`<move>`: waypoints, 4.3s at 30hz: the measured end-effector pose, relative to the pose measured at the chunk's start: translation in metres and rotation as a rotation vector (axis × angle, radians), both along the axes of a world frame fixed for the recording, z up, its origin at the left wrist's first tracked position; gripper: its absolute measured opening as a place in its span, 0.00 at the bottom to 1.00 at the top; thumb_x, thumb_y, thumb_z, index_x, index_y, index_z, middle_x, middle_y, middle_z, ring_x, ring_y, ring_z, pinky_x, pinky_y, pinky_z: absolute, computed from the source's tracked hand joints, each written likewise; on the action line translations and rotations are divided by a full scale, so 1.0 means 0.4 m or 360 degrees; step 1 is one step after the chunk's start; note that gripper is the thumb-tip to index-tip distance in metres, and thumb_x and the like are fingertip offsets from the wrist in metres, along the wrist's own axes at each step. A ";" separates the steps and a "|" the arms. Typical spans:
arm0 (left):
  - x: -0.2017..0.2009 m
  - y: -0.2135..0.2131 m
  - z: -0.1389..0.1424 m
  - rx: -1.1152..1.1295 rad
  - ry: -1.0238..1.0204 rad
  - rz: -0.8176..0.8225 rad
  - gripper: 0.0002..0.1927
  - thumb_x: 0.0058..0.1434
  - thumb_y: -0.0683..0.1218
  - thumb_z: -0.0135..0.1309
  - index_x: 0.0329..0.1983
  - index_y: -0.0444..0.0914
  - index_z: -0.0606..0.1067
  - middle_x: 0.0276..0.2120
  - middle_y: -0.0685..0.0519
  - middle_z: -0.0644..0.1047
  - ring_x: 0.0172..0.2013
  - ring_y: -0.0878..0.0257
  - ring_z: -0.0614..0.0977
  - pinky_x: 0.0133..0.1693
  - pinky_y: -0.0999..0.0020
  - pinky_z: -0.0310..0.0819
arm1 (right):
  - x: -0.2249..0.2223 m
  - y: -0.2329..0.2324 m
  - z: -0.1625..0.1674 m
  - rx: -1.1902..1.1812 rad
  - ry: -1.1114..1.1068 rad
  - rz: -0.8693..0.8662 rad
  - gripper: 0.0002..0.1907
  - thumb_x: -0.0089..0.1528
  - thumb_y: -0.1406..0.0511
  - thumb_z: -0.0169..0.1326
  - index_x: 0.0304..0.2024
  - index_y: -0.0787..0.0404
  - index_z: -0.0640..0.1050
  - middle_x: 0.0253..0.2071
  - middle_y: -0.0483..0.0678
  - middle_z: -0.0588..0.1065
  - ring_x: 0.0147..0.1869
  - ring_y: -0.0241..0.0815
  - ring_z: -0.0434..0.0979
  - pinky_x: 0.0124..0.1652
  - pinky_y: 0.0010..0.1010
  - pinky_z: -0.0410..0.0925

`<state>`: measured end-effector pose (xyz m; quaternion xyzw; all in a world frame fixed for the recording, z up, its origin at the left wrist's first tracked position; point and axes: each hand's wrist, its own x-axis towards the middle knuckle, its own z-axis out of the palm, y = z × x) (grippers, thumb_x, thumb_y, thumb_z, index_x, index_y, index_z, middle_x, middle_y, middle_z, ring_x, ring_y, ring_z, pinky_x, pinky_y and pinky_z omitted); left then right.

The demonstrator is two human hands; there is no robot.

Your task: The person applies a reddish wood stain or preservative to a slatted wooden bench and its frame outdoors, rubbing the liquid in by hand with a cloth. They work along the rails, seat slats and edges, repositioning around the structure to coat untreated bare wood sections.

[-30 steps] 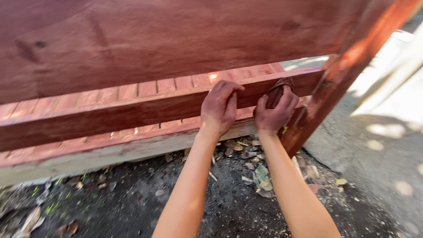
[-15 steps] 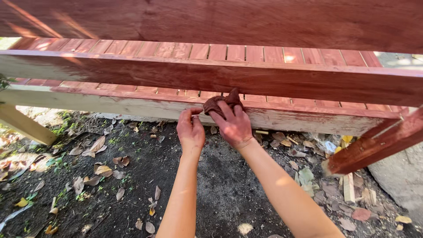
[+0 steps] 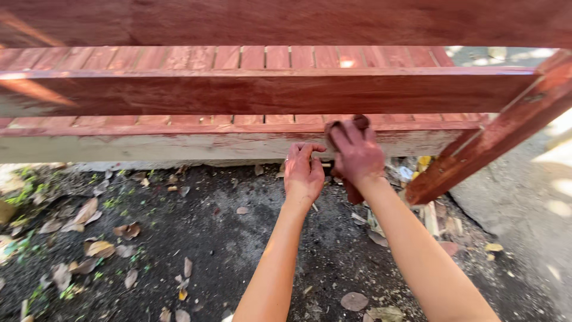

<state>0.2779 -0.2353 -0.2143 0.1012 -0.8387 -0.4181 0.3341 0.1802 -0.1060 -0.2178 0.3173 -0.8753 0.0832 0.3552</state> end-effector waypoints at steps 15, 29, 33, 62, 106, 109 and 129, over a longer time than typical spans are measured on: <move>0.010 -0.033 -0.102 0.0483 -0.0313 -0.0119 0.10 0.61 0.41 0.50 0.43 0.43 0.78 0.44 0.51 0.75 0.39 0.54 0.81 0.46 0.62 0.75 | -0.171 0.299 -0.005 -0.0654 -0.0501 -0.0936 0.27 0.54 0.62 0.57 0.58 0.47 0.79 0.61 0.50 0.69 0.53 0.64 0.71 0.50 0.49 0.70; 0.026 -0.113 -0.279 0.2186 -0.0023 -0.0406 0.45 0.50 0.53 0.69 0.68 0.35 0.64 0.55 0.45 0.75 0.53 0.52 0.76 0.53 0.55 0.72 | 0.155 -0.371 0.044 -0.0335 -0.0737 0.0338 0.29 0.51 0.64 0.57 0.57 0.47 0.78 0.63 0.49 0.70 0.53 0.61 0.73 0.52 0.49 0.71; 0.063 -0.223 -0.259 0.1371 0.0247 0.0095 0.32 0.58 0.38 0.62 0.65 0.37 0.65 0.57 0.53 0.76 0.55 0.58 0.77 0.55 0.59 0.72 | 0.214 -0.494 0.044 -0.0809 -0.0869 0.0625 0.27 0.52 0.65 0.57 0.56 0.51 0.79 0.62 0.48 0.72 0.63 0.58 0.73 0.59 0.46 0.70; 0.075 -0.439 -0.181 0.1513 0.0387 0.0232 0.16 0.56 0.35 0.48 0.48 0.34 0.78 0.43 0.54 0.78 0.45 0.66 0.76 0.51 0.75 0.67 | 0.057 -0.266 -0.081 -0.2128 0.0128 0.0604 0.36 0.56 0.72 0.54 0.70 0.61 0.68 0.64 0.50 0.61 0.59 0.48 0.80 0.63 0.41 0.76; 0.202 -0.633 -0.067 0.0999 0.0842 0.0786 0.09 0.60 0.37 0.45 0.42 0.35 0.74 0.43 0.51 0.73 0.47 0.62 0.73 0.54 0.67 0.66 | 0.308 -0.842 -0.134 -0.0919 0.0180 0.0212 0.25 0.58 0.59 0.60 0.59 0.43 0.79 0.61 0.45 0.66 0.61 0.61 0.61 0.60 0.51 0.62; 0.178 -0.604 -0.048 0.1089 0.0948 0.0709 0.10 0.58 0.36 0.45 0.42 0.35 0.73 0.44 0.51 0.73 0.48 0.62 0.73 0.55 0.67 0.65 | 0.260 -0.753 -0.160 -0.0812 0.0296 0.0347 0.24 0.60 0.61 0.61 0.59 0.39 0.80 0.60 0.41 0.68 0.61 0.58 0.62 0.59 0.46 0.64; 0.096 -0.435 -0.087 0.0889 0.0529 0.0622 0.11 0.57 0.36 0.49 0.42 0.38 0.75 0.43 0.53 0.71 0.41 0.65 0.72 0.50 0.69 0.69 | -0.064 -0.195 -0.337 -0.2627 -0.0093 -0.0200 0.46 0.69 0.49 0.59 0.74 0.62 0.47 0.71 0.57 0.59 0.76 0.52 0.66 0.70 0.43 0.62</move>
